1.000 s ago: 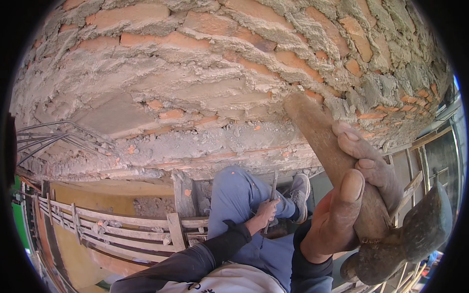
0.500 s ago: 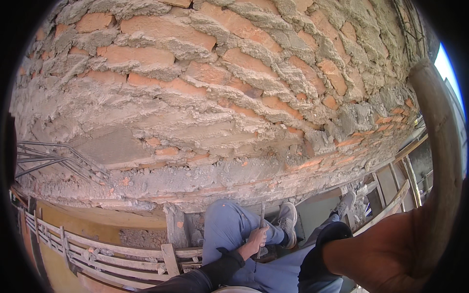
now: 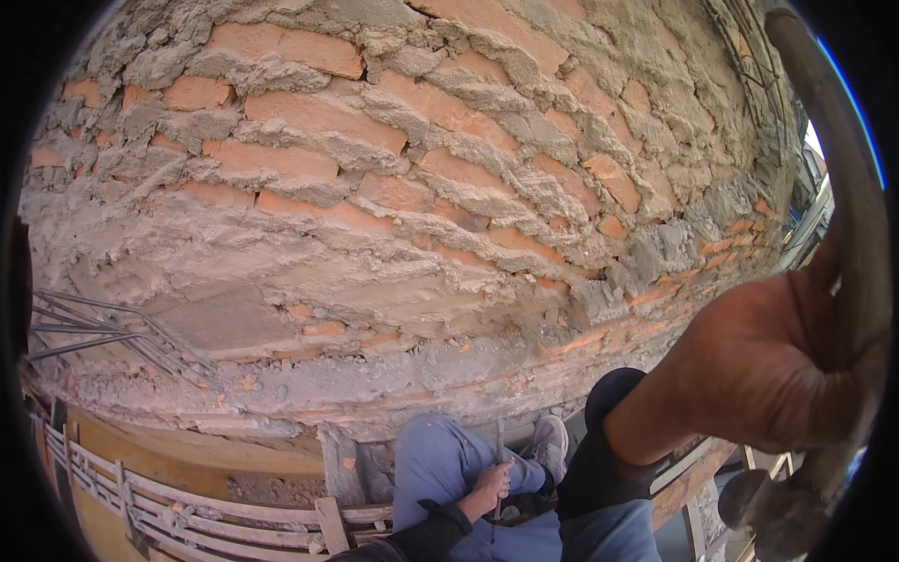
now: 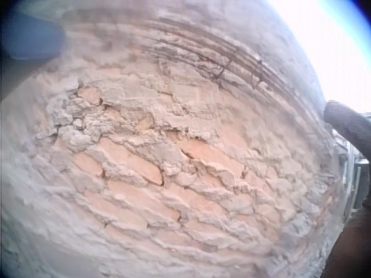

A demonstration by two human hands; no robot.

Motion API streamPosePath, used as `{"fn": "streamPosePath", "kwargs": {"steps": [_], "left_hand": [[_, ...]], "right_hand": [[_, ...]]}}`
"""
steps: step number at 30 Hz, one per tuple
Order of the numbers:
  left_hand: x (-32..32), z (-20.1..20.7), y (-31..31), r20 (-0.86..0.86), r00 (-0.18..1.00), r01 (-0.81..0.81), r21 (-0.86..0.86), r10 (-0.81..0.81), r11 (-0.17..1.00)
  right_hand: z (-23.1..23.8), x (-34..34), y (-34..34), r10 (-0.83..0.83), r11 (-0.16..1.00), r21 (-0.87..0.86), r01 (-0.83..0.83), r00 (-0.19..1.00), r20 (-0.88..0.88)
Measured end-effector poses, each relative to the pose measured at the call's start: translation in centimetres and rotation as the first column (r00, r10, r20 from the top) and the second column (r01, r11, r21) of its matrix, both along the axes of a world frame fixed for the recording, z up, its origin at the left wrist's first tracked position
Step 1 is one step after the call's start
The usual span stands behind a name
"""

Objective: The person uses a hammer and chisel to break and remove individual bricks from a masonry wall. They repeatedly strike the mortar joints and bricks to loosen them, then pull the bricks out by hand and drop them onto the scaffolding below.

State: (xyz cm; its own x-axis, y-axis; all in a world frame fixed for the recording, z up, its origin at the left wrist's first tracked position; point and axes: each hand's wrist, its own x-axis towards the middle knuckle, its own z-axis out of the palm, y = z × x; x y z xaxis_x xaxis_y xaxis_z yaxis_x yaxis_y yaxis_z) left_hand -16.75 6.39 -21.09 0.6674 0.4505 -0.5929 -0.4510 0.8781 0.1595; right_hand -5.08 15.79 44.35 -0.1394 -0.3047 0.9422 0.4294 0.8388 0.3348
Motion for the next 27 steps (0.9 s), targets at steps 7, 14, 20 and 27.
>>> {"fn": "streamPosePath", "kwargs": {"steps": [7,14,20,27], "left_hand": [[-0.3,-2.7,0.4,0.195,0.980,-0.028,-0.022,0.031,0.999],[-1.6,-3.1,0.6,0.272,0.960,-0.049,-0.061,0.064,0.997],[-0.2,2.5,0.9,-0.068,0.998,0.009,0.017,-0.008,1.000],[-0.9,1.8,0.2,-0.014,1.000,-0.015,0.026,0.015,1.000]], "right_hand": [[-0.8,-3.0,13.8,0.225,0.866,-0.227,-0.445,0.753,-0.618],[1.7,-3.4,4.4,0.237,0.960,0.001,-0.279,0.813,-0.531],[0.0,-1.6,6.6,0.242,0.967,0.028,-0.252,0.885,-0.399],[-3.9,-4.3,10.7,0.020,0.861,-0.423,-0.284,0.848,-0.530]]}}
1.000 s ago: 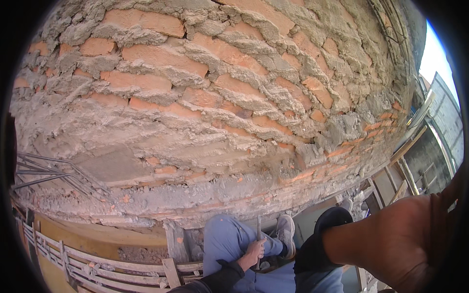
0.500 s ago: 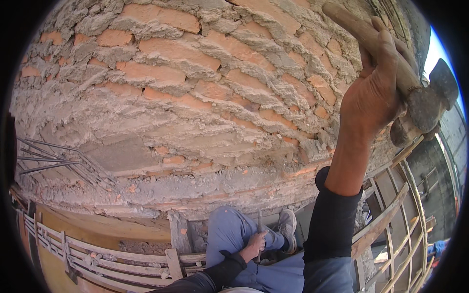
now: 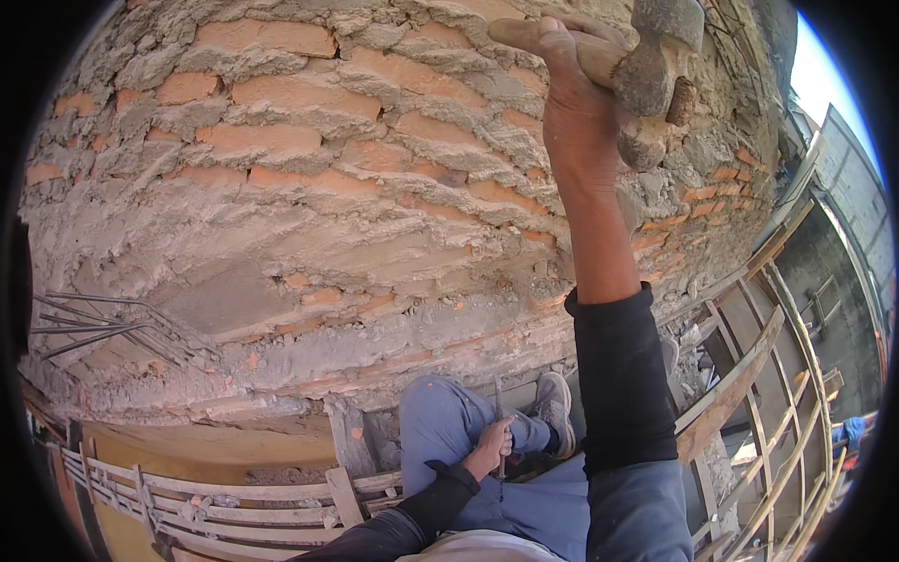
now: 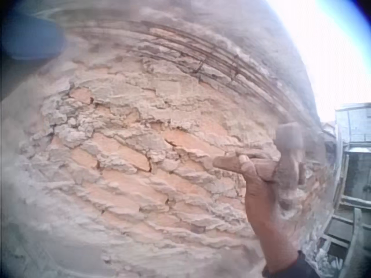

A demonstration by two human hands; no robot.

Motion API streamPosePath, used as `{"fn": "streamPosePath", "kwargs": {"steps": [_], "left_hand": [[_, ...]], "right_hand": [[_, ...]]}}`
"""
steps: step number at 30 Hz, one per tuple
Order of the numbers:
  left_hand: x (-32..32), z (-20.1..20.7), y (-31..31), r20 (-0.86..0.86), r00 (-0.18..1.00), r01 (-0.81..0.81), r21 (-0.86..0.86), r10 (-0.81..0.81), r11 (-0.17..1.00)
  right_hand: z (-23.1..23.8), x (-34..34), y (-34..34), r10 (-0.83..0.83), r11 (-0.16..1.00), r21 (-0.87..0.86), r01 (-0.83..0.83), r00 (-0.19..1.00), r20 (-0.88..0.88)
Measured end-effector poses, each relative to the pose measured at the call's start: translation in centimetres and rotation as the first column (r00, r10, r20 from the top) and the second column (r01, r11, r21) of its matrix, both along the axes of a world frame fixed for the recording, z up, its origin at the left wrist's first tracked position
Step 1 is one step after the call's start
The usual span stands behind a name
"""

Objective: The person uses a hammer and chisel to break and remove individual bricks from a masonry wall. They repeatedly strike the mortar joints and bricks to loosen them, then pull the bricks out by hand and drop them onto the scaffolding below.

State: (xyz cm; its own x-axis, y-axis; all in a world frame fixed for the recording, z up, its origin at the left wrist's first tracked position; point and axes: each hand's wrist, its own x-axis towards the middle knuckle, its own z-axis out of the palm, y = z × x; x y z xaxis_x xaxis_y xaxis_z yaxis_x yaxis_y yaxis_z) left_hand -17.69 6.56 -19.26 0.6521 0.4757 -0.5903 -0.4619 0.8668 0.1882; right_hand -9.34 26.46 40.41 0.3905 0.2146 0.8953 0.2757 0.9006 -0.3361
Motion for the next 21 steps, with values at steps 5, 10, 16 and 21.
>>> {"fn": "streamPosePath", "kwargs": {"steps": [5,10,16,21], "left_hand": [[-0.6,-0.6,1.6,-0.025,1.000,0.002,0.018,-0.001,1.000],[0.2,7.3,0.2,-0.308,0.950,0.084,0.080,-0.056,0.993],[0.5,8.8,-0.5,-0.204,0.975,-0.051,0.184,0.089,0.982],[0.6,8.0,-0.8,-0.363,0.932,0.118,0.346,0.017,0.931]], "right_hand": [[-10.3,-1.3,-7.4,0.038,0.761,-0.639,-0.107,0.992,-0.121],[-26.4,1.5,-16.3,-0.067,0.359,-0.885,-0.298,0.937,-0.343],[-40.4,3.8,-25.5,-0.176,0.012,-0.943,-0.332,0.928,-0.329],[-43.4,4.4,-28.0,-0.329,-0.048,-0.773,-0.633,0.741,-0.586]]}}
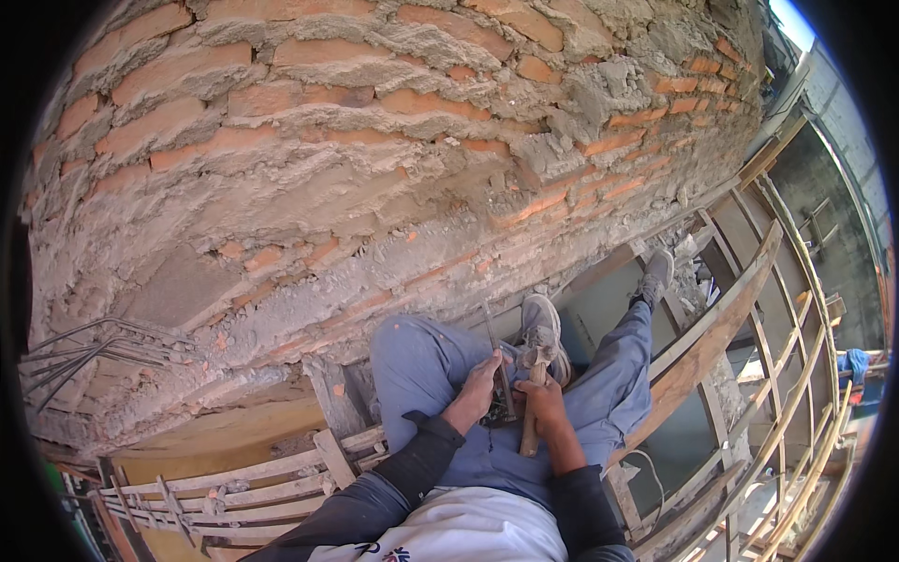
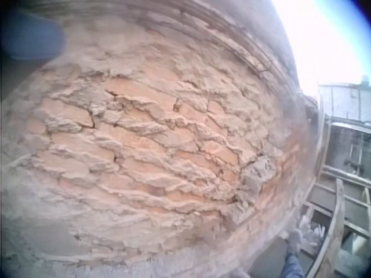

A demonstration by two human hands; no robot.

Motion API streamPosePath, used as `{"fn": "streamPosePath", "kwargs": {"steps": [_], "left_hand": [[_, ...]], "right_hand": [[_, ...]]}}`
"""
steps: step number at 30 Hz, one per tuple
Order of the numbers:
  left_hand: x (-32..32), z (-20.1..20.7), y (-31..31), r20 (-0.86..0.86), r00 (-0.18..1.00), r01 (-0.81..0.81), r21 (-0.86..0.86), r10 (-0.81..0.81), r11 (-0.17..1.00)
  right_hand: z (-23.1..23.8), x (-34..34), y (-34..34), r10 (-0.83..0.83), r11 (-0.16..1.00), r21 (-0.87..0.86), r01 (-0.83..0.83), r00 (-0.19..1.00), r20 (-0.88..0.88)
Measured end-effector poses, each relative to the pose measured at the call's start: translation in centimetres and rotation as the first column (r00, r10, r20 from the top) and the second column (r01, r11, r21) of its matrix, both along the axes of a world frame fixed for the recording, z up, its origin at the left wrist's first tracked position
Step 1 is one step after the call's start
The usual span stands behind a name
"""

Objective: The person uses a hammer and chisel to break and remove individual bricks from a masonry wall. They repeatedly strike the mortar joints and bricks to loosen them, then pull the bricks out by hand and drop them onto the scaffolding below.

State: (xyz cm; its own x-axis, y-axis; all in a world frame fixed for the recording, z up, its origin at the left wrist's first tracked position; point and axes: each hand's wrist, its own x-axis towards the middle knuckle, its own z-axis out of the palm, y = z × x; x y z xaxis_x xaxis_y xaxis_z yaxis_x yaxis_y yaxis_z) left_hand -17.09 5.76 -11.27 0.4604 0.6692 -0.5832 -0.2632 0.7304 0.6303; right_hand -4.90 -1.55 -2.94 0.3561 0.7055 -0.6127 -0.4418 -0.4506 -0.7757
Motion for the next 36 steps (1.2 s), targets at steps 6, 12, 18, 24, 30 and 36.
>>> {"fn": "streamPosePath", "kwargs": {"steps": [6,12,18,24,30,36], "left_hand": [[0.7,2.3,-0.1,-0.109,0.990,0.093,0.076,-0.085,0.993],[0.7,4.8,0.2,-0.472,0.880,0.130,0.336,0.047,0.933],[1.1,25.0,1.9,0.172,0.975,0.006,0.616,-0.142,0.788],[1.1,40.2,-0.2,0.667,0.496,-0.453,0.745,-0.555,0.490],[2.3,43.5,-1.5,0.773,0.382,-0.504,0.634,-0.507,0.587],[4.8,43.3,-5.2,0.902,0.201,-0.509,0.429,-0.381,0.746]], "right_hand": [[-0.9,2.3,-0.4,0.107,0.994,0.001,-0.113,0.938,-0.331],[-1.3,2.3,-0.4,0.156,0.987,0.048,-0.151,0.880,-0.448],[-3.8,3.5,-0.9,0.045,0.999,0.032,-0.033,0.852,-0.521],[-5.9,4.5,-0.5,-0.013,1.000,-0.029,-0.004,0.837,-0.548],[-7.1,6.2,-0.5,-0.031,0.991,-0.130,-0.046,0.845,-0.533],[-7.5,4.6,-0.9,-0.046,0.976,-0.202,-0.084,0.825,-0.563]]}}
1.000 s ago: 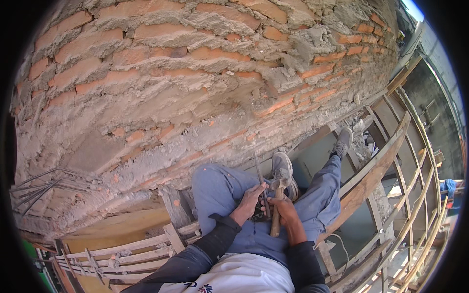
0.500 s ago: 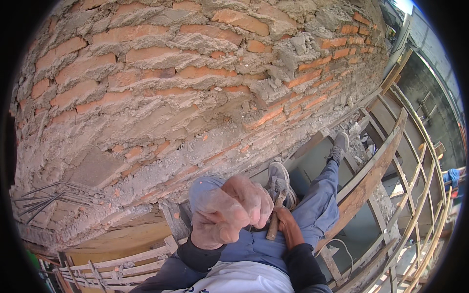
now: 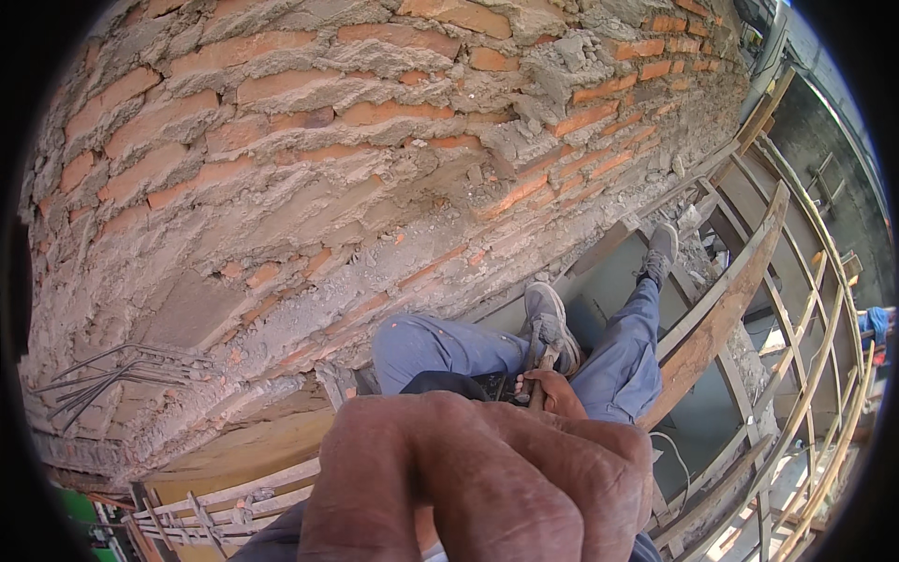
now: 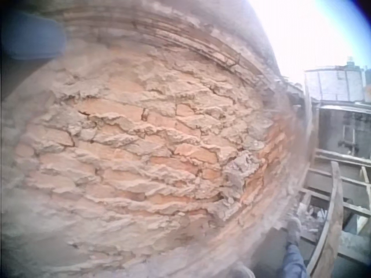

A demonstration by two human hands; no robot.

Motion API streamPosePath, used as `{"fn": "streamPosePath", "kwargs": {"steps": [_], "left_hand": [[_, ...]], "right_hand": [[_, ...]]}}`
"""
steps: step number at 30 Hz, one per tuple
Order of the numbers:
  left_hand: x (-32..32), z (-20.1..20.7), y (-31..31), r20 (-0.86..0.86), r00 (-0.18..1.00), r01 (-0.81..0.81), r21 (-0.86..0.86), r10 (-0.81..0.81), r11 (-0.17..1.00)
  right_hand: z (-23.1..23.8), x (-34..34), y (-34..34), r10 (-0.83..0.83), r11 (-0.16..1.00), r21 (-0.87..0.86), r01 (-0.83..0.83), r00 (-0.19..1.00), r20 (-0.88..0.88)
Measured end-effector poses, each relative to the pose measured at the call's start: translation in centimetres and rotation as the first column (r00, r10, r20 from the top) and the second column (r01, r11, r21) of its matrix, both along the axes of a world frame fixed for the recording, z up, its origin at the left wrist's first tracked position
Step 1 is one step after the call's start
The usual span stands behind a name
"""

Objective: The person uses a hammer and chisel to break and remove individual bricks from a masonry wall. They repeatedly strike the mortar joints and bricks to loosen them, then pull the bricks out by hand and drop them onto the scaffolding below.

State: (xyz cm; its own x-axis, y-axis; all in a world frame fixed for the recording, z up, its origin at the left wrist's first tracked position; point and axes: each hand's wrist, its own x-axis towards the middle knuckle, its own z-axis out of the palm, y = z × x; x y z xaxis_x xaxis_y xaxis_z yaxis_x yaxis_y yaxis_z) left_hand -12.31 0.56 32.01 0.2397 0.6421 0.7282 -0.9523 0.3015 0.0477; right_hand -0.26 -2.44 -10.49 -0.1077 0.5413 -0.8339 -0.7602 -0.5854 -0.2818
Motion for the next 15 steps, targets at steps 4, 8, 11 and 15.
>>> {"fn": "streamPosePath", "kwargs": {"steps": [4,8,11,15], "left_hand": [[1.5,0.1,-1.1,0.262,0.960,0.097,0.029,-0.101,0.995],[2.7,2.2,0.6,0.422,0.885,0.184,0.071,-0.197,0.980],[1.7,2.6,1.0,0.355,0.909,0.197,0.098,-0.220,0.975],[1.5,2.5,1.6,0.155,0.962,0.206,0.119,-0.223,0.971]], "right_hand": [[-0.4,-1.5,0.5,0.041,0.999,-0.011,-0.042,0.998,-0.040],[-1.2,-1.6,-0.1,0.020,1.000,-0.023,-0.021,0.998,-0.053],[-1.6,-1.5,0.3,0.013,1.000,-0.021,-0.014,0.998,-0.061],[-1.6,-0.5,-0.3,-0.047,0.998,-0.037,0.045,0.996,-0.081]]}}
